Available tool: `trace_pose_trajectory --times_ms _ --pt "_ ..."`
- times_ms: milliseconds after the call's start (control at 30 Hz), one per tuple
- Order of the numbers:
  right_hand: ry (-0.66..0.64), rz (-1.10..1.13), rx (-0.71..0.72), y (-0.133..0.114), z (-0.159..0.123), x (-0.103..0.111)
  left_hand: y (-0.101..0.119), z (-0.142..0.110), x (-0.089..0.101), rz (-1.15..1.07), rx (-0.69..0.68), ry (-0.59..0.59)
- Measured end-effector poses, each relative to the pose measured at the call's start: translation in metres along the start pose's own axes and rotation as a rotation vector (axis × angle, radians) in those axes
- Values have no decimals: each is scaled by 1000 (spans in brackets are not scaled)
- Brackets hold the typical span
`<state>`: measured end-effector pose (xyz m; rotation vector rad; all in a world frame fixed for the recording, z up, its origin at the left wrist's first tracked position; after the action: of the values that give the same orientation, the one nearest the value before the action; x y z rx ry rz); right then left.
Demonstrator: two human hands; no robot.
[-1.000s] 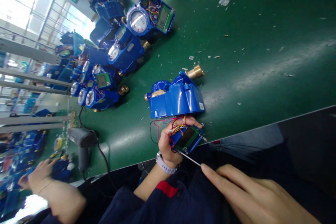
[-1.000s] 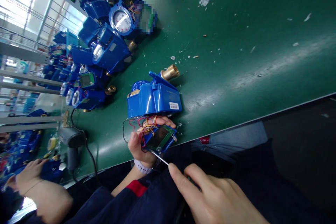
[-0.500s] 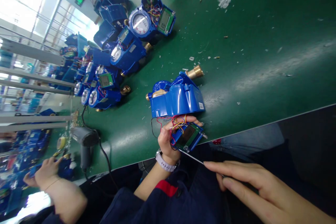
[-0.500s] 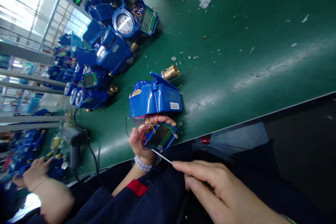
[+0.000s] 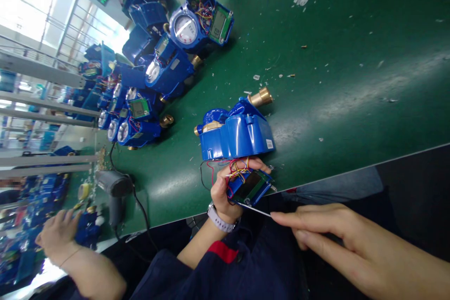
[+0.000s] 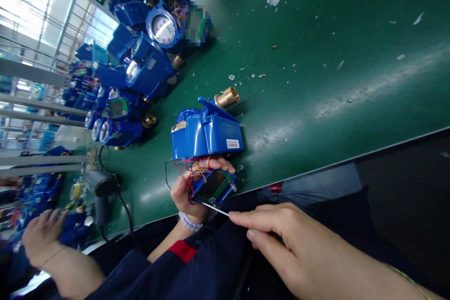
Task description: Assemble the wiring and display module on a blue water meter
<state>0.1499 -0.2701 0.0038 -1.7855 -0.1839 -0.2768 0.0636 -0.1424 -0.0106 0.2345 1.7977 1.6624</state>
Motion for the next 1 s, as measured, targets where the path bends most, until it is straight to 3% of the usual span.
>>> trace_pose_trajectory --times_ms 200,267,433,667,833,1000 --pt "38 -192 262 -39 -4 -6 -2 -3 6 34 15 57" --pt "54 -164 228 -37 -5 -9 -2 -3 6 35 17 54" --pt "11 77 -68 -8 -2 -18 -1 -3 5 42 9 38" --pt "104 -175 239 -37 -12 -17 1 -2 3 8 -30 33" --pt "12 22 -2 -20 0 -29 1 -1 3 -37 -21 55" --pt "48 -80 118 -29 -6 -34 0 -2 7 -36 -14 104"
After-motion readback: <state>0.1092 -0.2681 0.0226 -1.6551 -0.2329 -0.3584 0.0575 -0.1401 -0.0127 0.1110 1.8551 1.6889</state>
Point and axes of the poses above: each hand's wrist, its own z-axis towards the middle knuckle, its own x-axis out of the back of the hand, y = z × x, the point moved 10 cm from there along z, towards the middle knuckle, and after that the axes turned 7 degrees about -x, right-handed, at the moved point
